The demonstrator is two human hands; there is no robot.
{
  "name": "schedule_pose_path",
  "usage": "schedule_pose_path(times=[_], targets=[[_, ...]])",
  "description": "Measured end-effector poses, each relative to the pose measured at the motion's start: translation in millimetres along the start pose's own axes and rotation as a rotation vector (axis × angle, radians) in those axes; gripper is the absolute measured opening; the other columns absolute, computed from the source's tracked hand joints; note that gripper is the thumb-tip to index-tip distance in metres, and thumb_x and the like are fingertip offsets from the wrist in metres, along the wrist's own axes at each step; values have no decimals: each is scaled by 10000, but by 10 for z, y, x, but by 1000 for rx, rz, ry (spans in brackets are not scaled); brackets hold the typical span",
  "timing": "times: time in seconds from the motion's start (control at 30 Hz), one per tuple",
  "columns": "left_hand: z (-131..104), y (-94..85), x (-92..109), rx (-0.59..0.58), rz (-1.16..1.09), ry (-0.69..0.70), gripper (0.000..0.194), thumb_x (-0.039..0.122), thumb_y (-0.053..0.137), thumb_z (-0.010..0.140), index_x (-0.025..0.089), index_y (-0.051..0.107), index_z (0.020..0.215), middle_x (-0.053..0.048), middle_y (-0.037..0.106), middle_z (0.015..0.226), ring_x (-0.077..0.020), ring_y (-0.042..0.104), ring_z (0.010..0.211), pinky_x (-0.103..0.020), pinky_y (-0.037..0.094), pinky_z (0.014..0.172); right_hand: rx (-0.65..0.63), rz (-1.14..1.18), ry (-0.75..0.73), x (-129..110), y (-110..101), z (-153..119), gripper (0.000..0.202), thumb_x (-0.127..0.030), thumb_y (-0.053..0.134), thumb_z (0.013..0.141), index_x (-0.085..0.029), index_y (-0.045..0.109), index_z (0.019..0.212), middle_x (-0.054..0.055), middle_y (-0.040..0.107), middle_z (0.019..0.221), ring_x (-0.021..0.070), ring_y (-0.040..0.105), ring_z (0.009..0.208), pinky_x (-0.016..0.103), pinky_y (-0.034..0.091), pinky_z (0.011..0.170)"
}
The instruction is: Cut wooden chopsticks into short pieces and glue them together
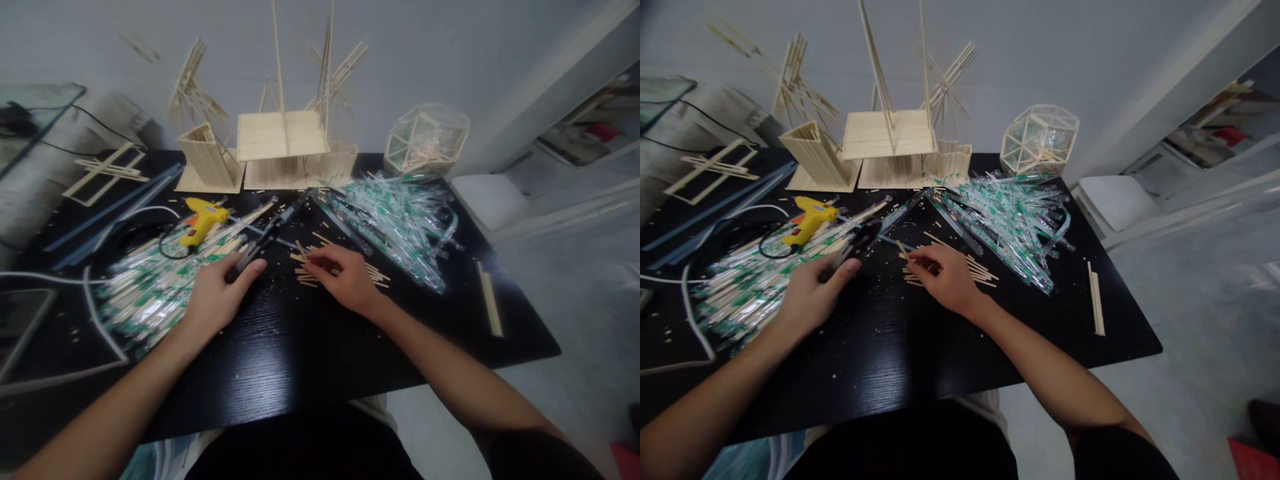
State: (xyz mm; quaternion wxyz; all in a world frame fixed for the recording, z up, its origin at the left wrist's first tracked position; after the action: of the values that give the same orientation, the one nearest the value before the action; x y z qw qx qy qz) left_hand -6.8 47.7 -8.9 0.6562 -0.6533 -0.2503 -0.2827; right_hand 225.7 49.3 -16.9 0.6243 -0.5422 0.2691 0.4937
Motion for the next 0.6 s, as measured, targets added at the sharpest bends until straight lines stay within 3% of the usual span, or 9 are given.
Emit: schedule_pose_path(times=[0.13,0.3,0.47,0.6], targets=[[-39,-28,-14,102,-220,-63,402,600,709,775,200,679,754,41,541,609,-138,464,584,-271,358,562,-167,-40,-179,-148,89,-56,109,-250,735,911,-181,778,983,46,761,883,148,689,746,270,546,700],[-68,55,-30,23,-363,-117,342,536,787,735,202,757,803,39,571,590,-128,481,553,-263,368,537,-225,-106,-317,-210,142,-113,130,-236,685,955,-194,777,1036,55,764,918,159,695,813,288,557,762],[-66,86,13,-46,-407,-108,330,520,776,739,192,751,718,40,549,524,-120,475,506,-254,379,507,-225,-129,-345,-206,156,-122,133,-222,674,963,-178,774,1040,64,757,922,160,691,829,285,552,771],[-67,92,57,-45,-413,-86,325,513,800,701,191,758,723,10,665,628,-148,572,578,-266,442,561,-248,-132,-327,-211,137,-104,135,-226,670,961,-170,757,1048,59,747,900,161,689,814,283,545,766]])
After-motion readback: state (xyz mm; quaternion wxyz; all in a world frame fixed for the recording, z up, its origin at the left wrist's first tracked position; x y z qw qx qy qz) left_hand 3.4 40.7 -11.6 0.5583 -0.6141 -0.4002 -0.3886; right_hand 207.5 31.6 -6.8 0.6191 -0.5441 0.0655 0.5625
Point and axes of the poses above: each hand's wrist, its own z-axis towards the middle knuckle, its own y-axis out of the palm, x = y × z, the point moved 5 cm from there along z, towards the middle knuckle
